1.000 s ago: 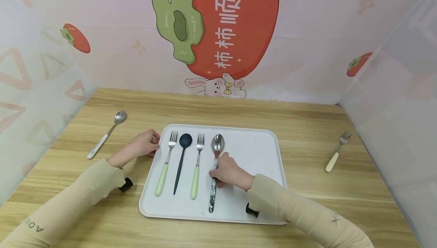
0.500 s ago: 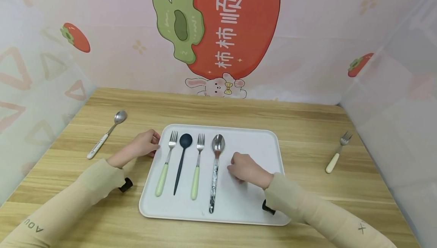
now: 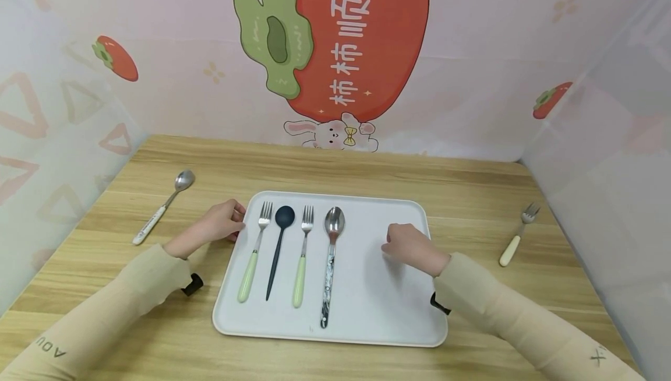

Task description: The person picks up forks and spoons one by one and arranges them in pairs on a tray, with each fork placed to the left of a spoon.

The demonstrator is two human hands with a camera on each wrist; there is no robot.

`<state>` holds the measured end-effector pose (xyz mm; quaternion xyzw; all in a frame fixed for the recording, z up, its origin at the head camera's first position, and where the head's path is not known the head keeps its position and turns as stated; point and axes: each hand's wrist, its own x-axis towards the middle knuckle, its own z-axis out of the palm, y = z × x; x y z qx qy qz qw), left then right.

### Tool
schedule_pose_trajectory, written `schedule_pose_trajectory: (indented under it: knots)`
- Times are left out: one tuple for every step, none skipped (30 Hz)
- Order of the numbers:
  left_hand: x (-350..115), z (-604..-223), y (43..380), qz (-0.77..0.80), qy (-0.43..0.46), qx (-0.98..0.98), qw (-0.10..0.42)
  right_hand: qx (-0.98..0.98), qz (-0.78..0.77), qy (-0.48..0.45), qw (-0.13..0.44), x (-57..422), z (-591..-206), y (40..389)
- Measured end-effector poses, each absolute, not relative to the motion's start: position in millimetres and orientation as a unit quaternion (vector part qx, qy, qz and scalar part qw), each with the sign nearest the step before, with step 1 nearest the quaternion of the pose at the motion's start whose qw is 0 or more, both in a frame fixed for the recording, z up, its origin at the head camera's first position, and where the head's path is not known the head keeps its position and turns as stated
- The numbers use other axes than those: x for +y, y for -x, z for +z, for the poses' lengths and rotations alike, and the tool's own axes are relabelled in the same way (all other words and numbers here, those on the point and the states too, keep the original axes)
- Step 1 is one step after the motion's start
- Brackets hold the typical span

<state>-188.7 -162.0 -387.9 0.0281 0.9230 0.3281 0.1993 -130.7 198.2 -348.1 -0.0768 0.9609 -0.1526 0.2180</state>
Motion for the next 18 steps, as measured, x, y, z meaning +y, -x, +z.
schedule_pose_trajectory:
  knots:
    - [-162.2,-388.1,188.6,0.328,-0.029,0.923,0.199,0.961,-0.149,0.079,0.218,200.2,-348.0,131.4]
    - [-162.2,-388.2,188.6,0.327,-0.03,0.923,0.199,0.961,-0.147,0.083,0.218,202.2,-347.6,132.2]
    - [-162.3,-388.2,188.5,0.327,-0.03,0.924,0.199,0.961,-0.144,0.087,0.217,204.4,-347.2,132.8]
    - [-162.3,-388.3,188.5,0.326,-0.03,0.924,0.198,0.962,-0.141,0.09,0.215,206.5,-347.1,133.4]
    - [-162.2,-388.3,188.5,0.326,-0.03,0.924,0.198,0.962,-0.139,0.093,0.214,208.8,-346.4,133.7]
    - [-162.1,-388.2,188.5,0.326,-0.03,0.924,0.198,0.963,-0.137,0.096,0.213,211.4,-345.8,134.2]
    - [-161.9,-388.1,188.5,0.326,-0.03,0.924,0.198,0.963,-0.137,0.099,0.212,214.0,-345.1,134.7]
    - [-161.6,-388.0,188.5,0.326,-0.03,0.924,0.198,0.963,-0.135,0.098,0.213,216.5,-344.1,135.3]
    - [-161.5,-387.9,188.7,0.326,-0.03,0.924,0.198,0.963,-0.134,0.099,0.212,219.2,-343.3,135.8]
    - [-161.3,-387.9,188.8,0.326,-0.03,0.924,0.198,0.963,-0.132,0.101,0.212,221.9,-342.5,136.4]
    - [-161.2,-387.9,188.9,0.327,-0.03,0.923,0.199,0.963,-0.128,0.101,0.213,224.8,-341.7,137.2]
    - [-161.0,-387.9,189.1,0.326,-0.03,0.923,0.199,0.963,-0.125,0.101,0.215,227.6,-340.7,138.2]
    - [-160.9,-388.0,189.2,0.326,-0.031,0.924,0.2,0.963,-0.123,0.1,0.217,230.6,-340.0,139.2]
    - [-160.9,-388.0,189.3,0.326,-0.031,0.924,0.2,0.963,-0.122,0.099,0.219,233.7,-339.3,140.3]
    - [-160.9,-388.0,189.5,0.326,-0.031,0.924,0.2,0.963,-0.121,0.098,0.221,237.0,-339.1,141.6]
    - [-160.8,-388.0,189.5,0.326,-0.031,0.924,0.199,0.963,-0.119,0.097,0.223,240.3,-339.2,143.1]
    - [-160.8,-387.9,189.5,0.326,-0.031,0.924,0.199,0.962,-0.12,0.093,0.227,243.7,-339.2,144.7]
    - [-160.7,-387.7,189.5,0.325,-0.031,0.924,0.199,0.961,-0.121,0.088,0.232,246.8,-339.2,146.4]
